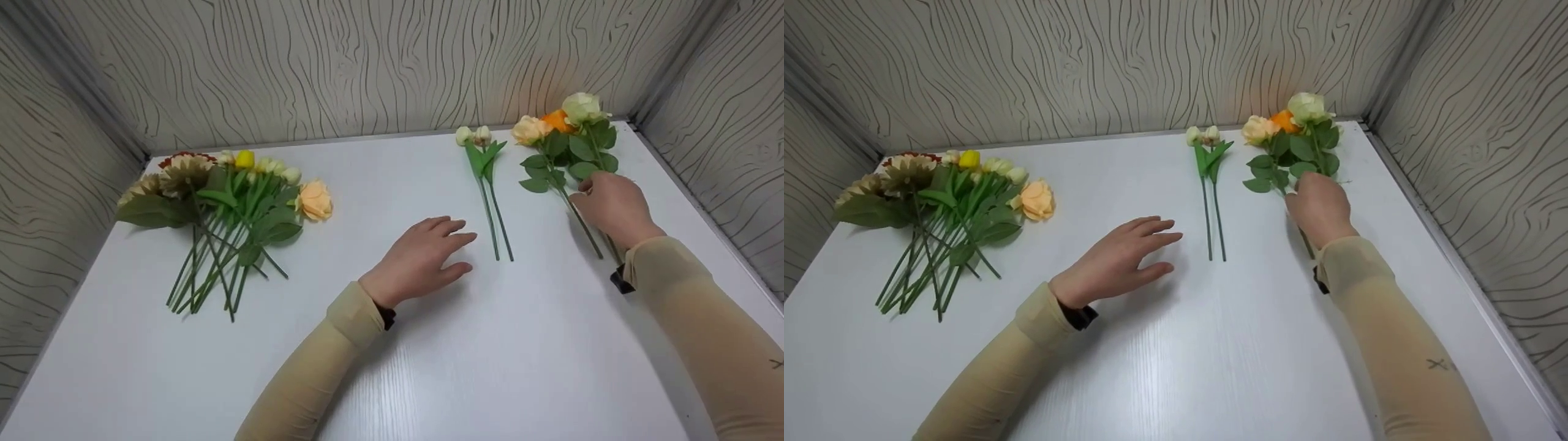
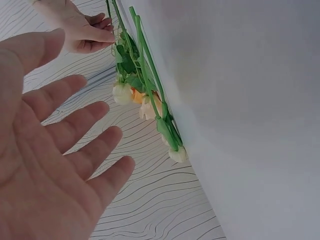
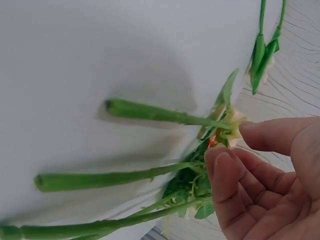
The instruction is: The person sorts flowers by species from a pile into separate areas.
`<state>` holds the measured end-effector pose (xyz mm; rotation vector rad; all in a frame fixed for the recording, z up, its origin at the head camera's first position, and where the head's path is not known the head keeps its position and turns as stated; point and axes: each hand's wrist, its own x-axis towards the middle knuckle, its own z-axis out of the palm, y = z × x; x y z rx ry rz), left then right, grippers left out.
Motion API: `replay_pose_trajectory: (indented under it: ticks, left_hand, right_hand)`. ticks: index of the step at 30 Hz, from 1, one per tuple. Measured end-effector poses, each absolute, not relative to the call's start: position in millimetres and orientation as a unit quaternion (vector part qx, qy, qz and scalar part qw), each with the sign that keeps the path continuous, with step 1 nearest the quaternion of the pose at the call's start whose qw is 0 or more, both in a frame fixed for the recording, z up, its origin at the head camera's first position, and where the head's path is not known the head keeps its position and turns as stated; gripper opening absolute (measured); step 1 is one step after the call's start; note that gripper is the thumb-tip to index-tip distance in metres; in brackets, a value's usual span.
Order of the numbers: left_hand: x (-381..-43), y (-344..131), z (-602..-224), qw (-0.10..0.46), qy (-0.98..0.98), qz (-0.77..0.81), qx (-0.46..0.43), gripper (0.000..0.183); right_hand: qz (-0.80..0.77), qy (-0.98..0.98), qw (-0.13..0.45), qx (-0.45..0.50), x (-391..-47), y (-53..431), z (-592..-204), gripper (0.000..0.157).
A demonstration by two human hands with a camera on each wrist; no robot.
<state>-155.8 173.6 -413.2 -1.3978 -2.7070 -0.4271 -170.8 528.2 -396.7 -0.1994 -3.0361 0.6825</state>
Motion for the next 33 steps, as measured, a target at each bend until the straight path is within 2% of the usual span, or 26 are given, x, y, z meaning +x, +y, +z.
replay_pose_trajectory:
  ticks: [4, 8, 12, 19, 25, 29, 33]
  left_hand:
    - [-161, 165, -409, 0.037, -0.891, -0.165, -0.422, 0.043]
    - [-173, 138, -404, 0.045, -0.903, -0.216, -0.369, 0.035]
    - [-190, 88, -404, 0.063, -0.92, -0.256, -0.289, 0.029]
    - [-213, -25, -406, 0.077, -0.954, -0.277, -0.086, 0.027]
    - [-223, -92, -409, 0.024, -0.964, -0.263, 0.01, 0.032]
    - [-228, -109, -412, -0.014, -0.952, -0.304, 0.025, 0.04]
    - [-230, -113, -410, -0.041, -0.945, -0.322, 0.045, 0.044]
  right_hand:
    - [0.238, -0.969, 0.041, -0.052, -173, 510, -396, 0.037]
    - [0.255, -0.965, 0.059, -0.026, -174, 482, -397, 0.037]
    - [0.269, -0.96, 0.071, 0.018, -171, 447, -400, 0.034]
    - [0.28, -0.95, 0.059, 0.126, -154, 367, -413, 0.028]
    - [0.244, -0.931, 0.051, 0.268, -128, 306, -412, 0.024]
    - [0.212, -0.912, 0.051, 0.346, -116, 273, -407, 0.025]
    - [0.206, -0.9, 0.041, 0.382, -114, 250, -405, 0.026]
